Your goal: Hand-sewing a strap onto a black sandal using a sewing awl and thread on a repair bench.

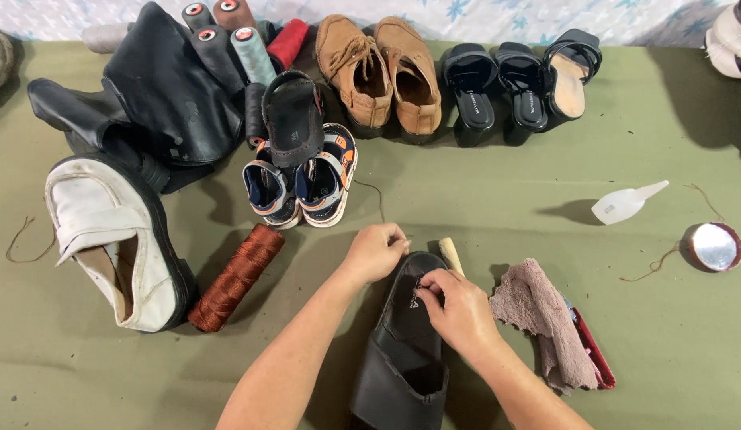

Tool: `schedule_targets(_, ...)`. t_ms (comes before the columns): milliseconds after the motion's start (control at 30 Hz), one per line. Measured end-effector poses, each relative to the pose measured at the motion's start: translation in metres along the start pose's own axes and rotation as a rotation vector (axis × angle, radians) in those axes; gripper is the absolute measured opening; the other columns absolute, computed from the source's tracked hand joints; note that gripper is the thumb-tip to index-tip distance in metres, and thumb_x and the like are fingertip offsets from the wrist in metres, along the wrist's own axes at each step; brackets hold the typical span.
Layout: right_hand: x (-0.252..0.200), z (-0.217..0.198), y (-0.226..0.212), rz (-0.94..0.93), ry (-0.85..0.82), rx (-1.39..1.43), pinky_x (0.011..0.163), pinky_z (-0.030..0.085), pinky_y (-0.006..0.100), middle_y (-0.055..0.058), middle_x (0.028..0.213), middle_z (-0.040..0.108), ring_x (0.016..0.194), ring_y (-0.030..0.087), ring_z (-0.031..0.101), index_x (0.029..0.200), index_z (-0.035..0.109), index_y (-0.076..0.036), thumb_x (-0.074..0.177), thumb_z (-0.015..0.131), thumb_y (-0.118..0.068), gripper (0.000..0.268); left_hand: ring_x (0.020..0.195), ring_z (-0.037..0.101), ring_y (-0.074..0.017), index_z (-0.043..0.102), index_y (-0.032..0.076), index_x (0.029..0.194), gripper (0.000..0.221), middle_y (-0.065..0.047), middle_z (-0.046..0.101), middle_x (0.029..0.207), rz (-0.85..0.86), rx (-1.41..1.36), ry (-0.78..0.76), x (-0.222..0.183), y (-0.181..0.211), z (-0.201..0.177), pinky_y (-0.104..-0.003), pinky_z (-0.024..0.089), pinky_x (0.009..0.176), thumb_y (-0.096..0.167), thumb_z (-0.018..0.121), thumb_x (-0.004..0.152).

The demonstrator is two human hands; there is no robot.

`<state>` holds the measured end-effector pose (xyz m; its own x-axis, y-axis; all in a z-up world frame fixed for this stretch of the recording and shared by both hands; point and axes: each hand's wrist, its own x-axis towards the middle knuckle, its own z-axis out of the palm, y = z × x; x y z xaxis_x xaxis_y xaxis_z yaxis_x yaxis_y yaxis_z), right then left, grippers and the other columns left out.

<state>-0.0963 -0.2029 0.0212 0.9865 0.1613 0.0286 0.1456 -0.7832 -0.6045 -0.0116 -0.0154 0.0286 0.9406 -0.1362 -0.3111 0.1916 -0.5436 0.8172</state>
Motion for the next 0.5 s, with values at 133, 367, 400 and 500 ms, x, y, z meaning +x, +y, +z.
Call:
schedule_targets(133, 0.001, -0.006, -0.002, 0.06, -0.095, 0.026, 0.076, 0.053, 0.035, -0.008, 0.086, 0.075, 0.078, 0.016, 0.071, 0.104, 0.064, -0.022, 0.09, 0.073, -0.029, 0.018, 0.074, 0.068, -0.0162, 0.066, 0.015, 0.08, 0.017, 0.001, 0.078, 0.085, 0.04, -0.062, 0.171, 0.006, 0.009, -0.011, -0.033, 0.051, 0.073, 0.015, 0.057, 0.094)
schedule_targets(367, 0.002, -0.012, -0.008, 0.097, -0.116, 0.045, 0.072, 0.051, 0.034, -0.009, 0.084, 0.075, 0.071, 0.016, 0.067, 0.088, 0.064, -0.02, 0.091, 0.072, -0.029, 0.012, 0.077, 0.059, -0.0126, 0.061, 0.016, 0.078, 0.017, 0.003, 0.068, 0.081, 0.172, -0.277, 0.587, 0.021, -0.002, -0.04, -0.028, 0.046, 0.076, 0.015, 0.061, 0.096)
schedule_targets(400, 0.002, -0.012, -0.009, 0.096, -0.114, 0.05, 0.072, 0.051, 0.034, -0.009, 0.084, 0.075, 0.071, 0.016, 0.067, 0.088, 0.064, -0.02, 0.091, 0.072, -0.029, 0.012, 0.077, 0.059, -0.0126, 0.061, 0.016, 0.078, 0.017, 0.003, 0.068, 0.081, 0.174, -0.272, 0.588, 0.014, 0.003, -0.04, -0.028, 0.046, 0.076, 0.015, 0.061, 0.096)
schedule_targets(500, 0.003, -0.011, -0.008, 0.091, -0.113, 0.031, 0.071, 0.051, 0.036, -0.008, 0.082, 0.075, 0.071, 0.018, 0.068, 0.086, 0.065, -0.021, 0.09, 0.073, -0.031, 0.013, 0.085, 0.07, -0.0146, 0.069, 0.018, 0.105, 0.039, 0.002, 0.075, 0.092, 0.025, 0.045, 0.358, -0.006, 0.011, -0.036, -0.032, 0.051, 0.081, 0.053, 0.066, 0.088)
